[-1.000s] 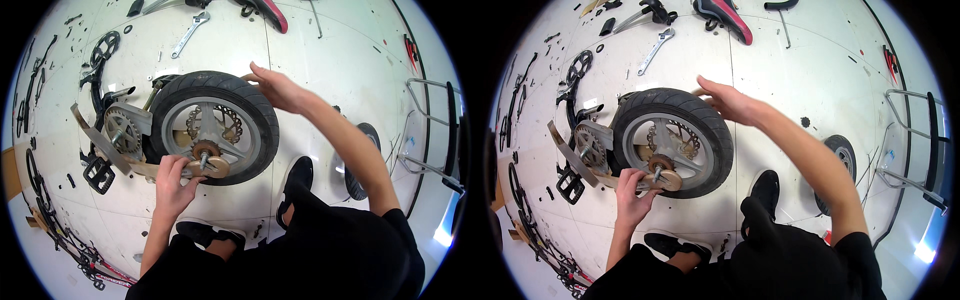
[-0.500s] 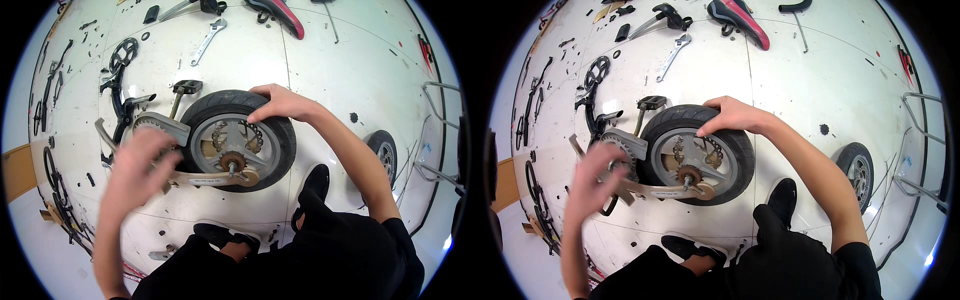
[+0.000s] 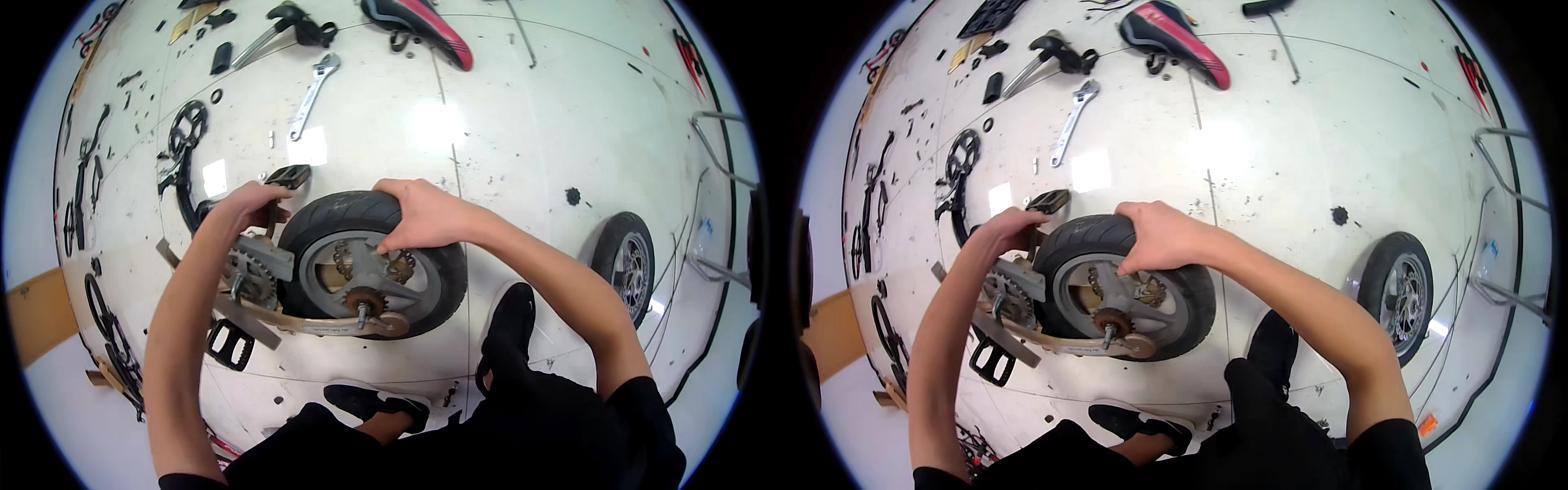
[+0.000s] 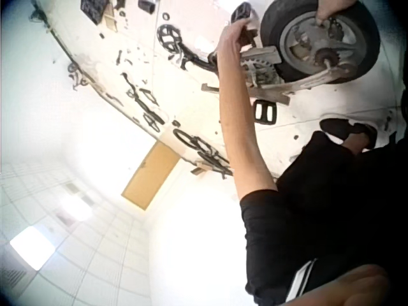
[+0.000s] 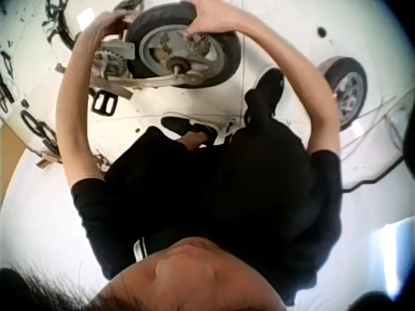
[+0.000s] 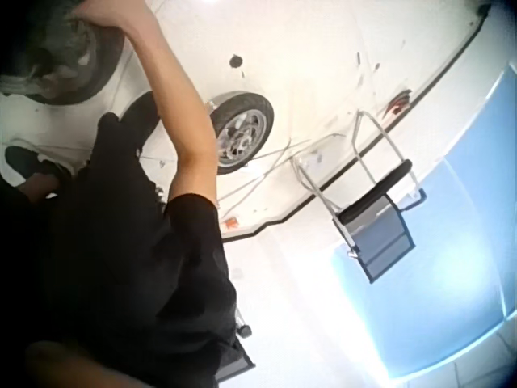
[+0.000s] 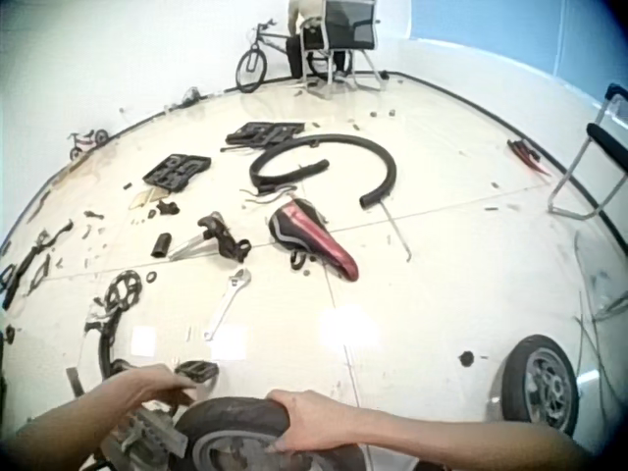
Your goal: The person assembles a scooter by attaching the rear wheel to the frame, aligning the chain, and securing the axle. They repeatedly adjust the wheel and chain to ensure proper fit.
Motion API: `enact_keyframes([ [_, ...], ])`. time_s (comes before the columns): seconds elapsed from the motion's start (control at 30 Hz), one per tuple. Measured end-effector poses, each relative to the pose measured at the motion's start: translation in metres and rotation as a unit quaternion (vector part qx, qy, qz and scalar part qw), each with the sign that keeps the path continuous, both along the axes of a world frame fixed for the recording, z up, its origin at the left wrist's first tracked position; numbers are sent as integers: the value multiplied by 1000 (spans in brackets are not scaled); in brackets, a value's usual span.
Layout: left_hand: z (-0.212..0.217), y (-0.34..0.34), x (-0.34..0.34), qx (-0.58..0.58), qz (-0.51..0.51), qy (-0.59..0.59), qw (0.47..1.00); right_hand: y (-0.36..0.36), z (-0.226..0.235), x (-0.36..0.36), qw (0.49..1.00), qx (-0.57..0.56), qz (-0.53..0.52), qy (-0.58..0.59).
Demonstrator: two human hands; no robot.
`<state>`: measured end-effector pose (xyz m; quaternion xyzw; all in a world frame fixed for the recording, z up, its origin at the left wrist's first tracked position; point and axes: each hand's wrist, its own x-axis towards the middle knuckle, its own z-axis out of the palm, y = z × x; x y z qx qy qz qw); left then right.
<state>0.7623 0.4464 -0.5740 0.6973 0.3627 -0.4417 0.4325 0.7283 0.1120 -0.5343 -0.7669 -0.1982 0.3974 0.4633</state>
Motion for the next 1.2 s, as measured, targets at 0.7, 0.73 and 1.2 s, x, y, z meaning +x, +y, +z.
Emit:
enact_keyframes([
  [0.7, 172, 10, -87, -9, 155, -517, 841, 0, 89, -88, 864, 62, -58, -497],
  [0.73, 165, 12, -92, -35, 161, -525, 835, 2, 84, -92, 842, 56, -63, -532],
  [1.2, 147, 38, -70, -117, 132, -534, 827, 8, 104, -74, 901, -21, -49, -430],
])
